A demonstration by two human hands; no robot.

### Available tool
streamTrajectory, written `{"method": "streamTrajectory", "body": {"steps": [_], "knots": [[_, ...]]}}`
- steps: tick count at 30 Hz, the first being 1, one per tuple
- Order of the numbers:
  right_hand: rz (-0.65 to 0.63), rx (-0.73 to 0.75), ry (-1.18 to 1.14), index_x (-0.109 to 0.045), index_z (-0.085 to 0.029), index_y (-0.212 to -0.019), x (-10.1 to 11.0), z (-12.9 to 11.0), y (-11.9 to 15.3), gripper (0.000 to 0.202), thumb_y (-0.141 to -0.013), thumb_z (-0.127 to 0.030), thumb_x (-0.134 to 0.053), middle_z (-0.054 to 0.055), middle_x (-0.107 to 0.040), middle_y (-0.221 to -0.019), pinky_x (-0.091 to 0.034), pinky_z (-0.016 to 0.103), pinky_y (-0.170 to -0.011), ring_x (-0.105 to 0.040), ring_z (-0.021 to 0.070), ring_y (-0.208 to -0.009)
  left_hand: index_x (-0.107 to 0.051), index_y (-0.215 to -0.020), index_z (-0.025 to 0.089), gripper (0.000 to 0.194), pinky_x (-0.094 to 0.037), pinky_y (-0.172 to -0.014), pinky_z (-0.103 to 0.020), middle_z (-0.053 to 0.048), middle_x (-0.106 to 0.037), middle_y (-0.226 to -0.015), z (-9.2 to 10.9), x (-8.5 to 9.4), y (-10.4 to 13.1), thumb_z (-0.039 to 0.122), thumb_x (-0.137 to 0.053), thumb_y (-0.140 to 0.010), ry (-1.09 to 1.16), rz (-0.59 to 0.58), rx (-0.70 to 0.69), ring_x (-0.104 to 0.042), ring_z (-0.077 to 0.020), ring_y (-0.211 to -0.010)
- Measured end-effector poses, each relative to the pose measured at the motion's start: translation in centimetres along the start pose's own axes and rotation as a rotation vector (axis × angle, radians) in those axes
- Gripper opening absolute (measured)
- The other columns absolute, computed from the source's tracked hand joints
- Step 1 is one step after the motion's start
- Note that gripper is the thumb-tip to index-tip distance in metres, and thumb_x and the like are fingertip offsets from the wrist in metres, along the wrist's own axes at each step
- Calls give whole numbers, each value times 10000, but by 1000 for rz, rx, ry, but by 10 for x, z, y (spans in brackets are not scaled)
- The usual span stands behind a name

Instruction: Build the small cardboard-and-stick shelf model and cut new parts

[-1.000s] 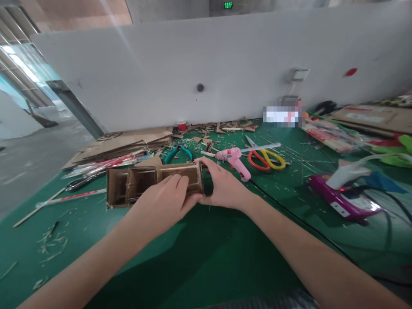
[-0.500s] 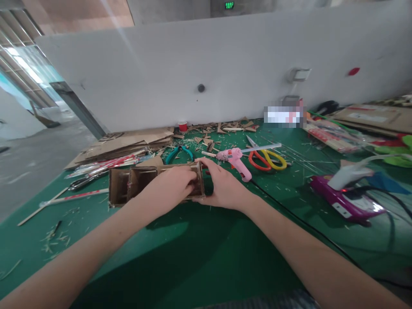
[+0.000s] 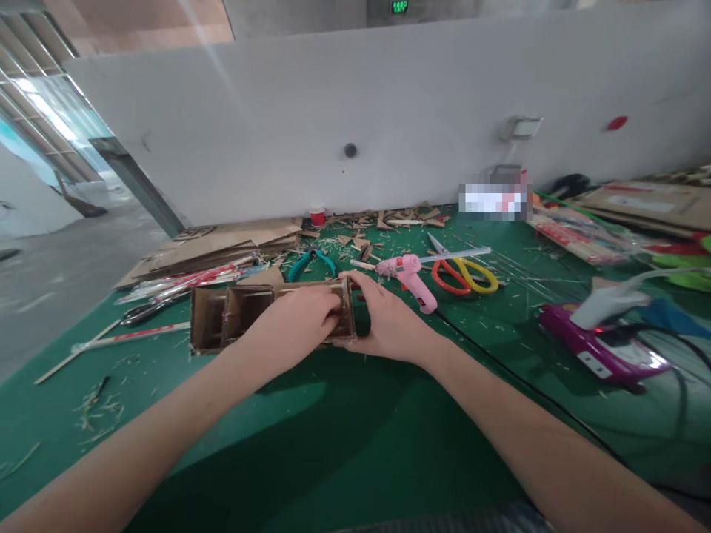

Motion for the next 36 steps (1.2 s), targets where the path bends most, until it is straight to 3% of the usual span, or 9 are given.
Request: {"method": "streamTrajectory", "body": {"steps": [4, 15, 23, 30, 36], "knots": [[20, 18, 4, -279, -220, -1400, 0, -1, 1, 900, -653, -332, -769, 134, -459, -1392, -457, 442, -958, -483, 300, -1246, -580, -739, 173, 182, -448, -662, -311, -48, -647, -907, 0, 1, -1, 147, -428, -836, -14, 3, 7, -596, -189, -781], [13, 16, 2, -258, -204, -1415, -1, 0, 0, 922, -662, -356, -767, 152, -449, -1395, -463, 452, -957, -477, 308, -1251, -643, -794, 196, 210, -466, -770, -320, -29, -664, -920, 2, 0, -2, 206, -453, -885, -48, -5, -51, -611, -202, -881], [18, 23, 3, -248, -211, -1421, -1, 0, 2, 914, -673, -346, -756, 147, -441, -1404, -458, 449, -968, -468, 298, -1263, -639, -844, 221, 222, -456, -719, -306, 0, -664, -984, 3, 3, 1, 176, -424, -869, -83, 17, -45, -615, -199, -898], [16, 21, 1, -257, -201, -1414, -2, -1, 1, 910, -668, -343, -760, 153, -442, -1401, -460, 450, -968, -464, 301, -1267, -574, -709, 199, 195, -397, -580, -275, -8, -638, -840, -4, 4, 1, 198, -431, -841, -99, 13, -6, -584, -176, -738], [9, 7, 0, -242, -215, -1425, -3, 0, 1, 928, -664, -333, -760, 153, -420, -1421, -448, 467, -977, -451, 308, -1278, -618, -752, 191, 226, -450, -669, -279, -25, -657, -868, -3, 2, -2, 196, -425, -869, -34, 8, -58, -595, -167, -767]]}}
Point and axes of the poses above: each hand's wrist, its own y-axis away from the middle knuckle, its own x-axis out of the back of the hand, z = x × y, the point moved 9 cm from there along -y, towards the middle knuckle
